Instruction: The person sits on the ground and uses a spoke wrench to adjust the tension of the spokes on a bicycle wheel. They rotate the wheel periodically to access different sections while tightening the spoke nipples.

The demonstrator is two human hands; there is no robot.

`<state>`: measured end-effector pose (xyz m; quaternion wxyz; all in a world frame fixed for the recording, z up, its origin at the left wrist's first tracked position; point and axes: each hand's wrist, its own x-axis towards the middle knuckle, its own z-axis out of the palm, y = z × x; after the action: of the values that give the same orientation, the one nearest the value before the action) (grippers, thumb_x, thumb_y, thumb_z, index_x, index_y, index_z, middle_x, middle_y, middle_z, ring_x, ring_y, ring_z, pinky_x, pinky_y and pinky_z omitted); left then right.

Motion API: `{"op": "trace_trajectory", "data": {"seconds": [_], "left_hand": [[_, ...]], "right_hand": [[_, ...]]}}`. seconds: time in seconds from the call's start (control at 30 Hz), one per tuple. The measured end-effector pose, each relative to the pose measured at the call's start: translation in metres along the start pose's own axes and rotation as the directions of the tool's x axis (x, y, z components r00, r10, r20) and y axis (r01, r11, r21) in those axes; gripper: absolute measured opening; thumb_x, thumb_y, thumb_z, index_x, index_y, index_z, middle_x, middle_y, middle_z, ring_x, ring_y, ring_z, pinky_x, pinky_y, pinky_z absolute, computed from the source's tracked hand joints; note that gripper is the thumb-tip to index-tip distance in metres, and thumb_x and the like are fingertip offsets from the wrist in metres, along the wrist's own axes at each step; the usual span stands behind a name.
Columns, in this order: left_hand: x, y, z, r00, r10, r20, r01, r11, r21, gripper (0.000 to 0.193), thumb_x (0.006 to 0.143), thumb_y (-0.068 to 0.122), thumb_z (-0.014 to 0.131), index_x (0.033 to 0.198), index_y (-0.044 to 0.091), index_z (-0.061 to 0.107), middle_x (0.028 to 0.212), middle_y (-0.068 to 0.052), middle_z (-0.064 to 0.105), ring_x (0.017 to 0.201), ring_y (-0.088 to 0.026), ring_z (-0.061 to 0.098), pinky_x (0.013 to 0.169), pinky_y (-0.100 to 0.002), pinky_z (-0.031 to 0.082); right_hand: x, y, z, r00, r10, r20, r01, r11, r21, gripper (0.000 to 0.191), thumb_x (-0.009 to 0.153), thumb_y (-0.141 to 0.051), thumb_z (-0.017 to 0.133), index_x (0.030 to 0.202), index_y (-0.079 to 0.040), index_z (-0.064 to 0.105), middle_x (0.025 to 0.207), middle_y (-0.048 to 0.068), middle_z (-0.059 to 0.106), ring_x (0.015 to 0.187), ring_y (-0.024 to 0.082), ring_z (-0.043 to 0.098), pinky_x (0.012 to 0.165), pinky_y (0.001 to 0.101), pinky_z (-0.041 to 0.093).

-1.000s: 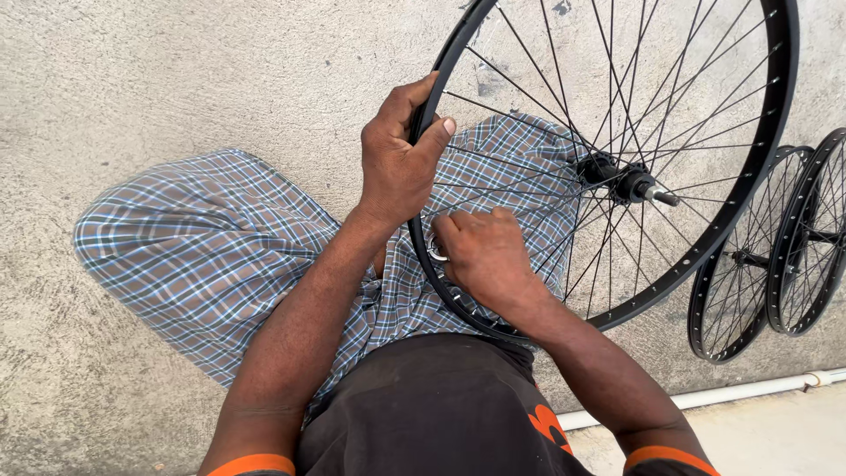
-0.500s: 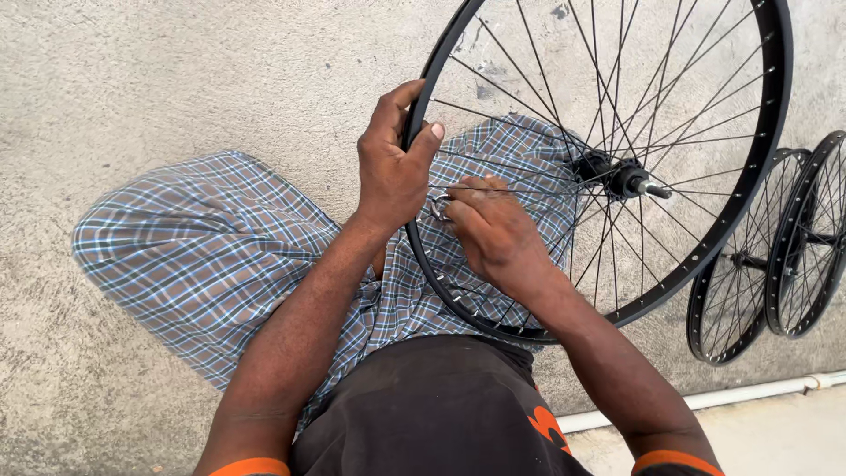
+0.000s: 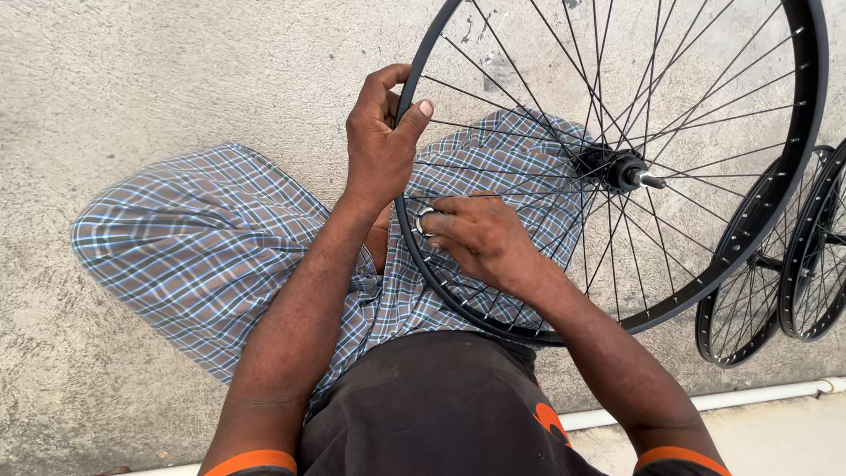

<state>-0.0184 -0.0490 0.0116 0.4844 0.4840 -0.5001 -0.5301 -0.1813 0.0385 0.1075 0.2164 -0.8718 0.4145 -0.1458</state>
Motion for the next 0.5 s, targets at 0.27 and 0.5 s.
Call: {"op": "trace_trajectory", "data": {"seconds": [0.27,0.5], "left_hand": [[-0.003,-0.002,0.001,1.000,-0.020,-0.020,0.020,1.000,-0.006,0.047,0.103,0.015,0.069,0.146,0.005,0.055,0.079,0.003,0.050,0.067,-0.004,0.044,0.055,-0.026,0.037],[-0.005,0.002,0.002,1.000,0.019,-0.018,-0.021,0.994,-0.103,0.049,0.104,0.017,0.069,0.149,0.005,0.053,0.077,0.007,0.051,0.063,-0.002,0.043,0.054,-0.024,0.035]], "right_hand": [[0.010,0.004,0.005,0.976,0.119,0.181,-0.122,0.992,0.007,0.032,0.090,-0.025,0.078,0.114,-0.006,0.067,0.083,0.007,0.071,0.077,0.026,0.071,0.073,0.0441,0.056],[0.013,0.001,0.001,0.973,0.117,0.197,-0.107,0.992,-0.065,0.027,0.094,-0.014,0.070,0.119,-0.004,0.067,0.083,0.007,0.071,0.077,0.026,0.072,0.070,0.0440,0.057]]}}
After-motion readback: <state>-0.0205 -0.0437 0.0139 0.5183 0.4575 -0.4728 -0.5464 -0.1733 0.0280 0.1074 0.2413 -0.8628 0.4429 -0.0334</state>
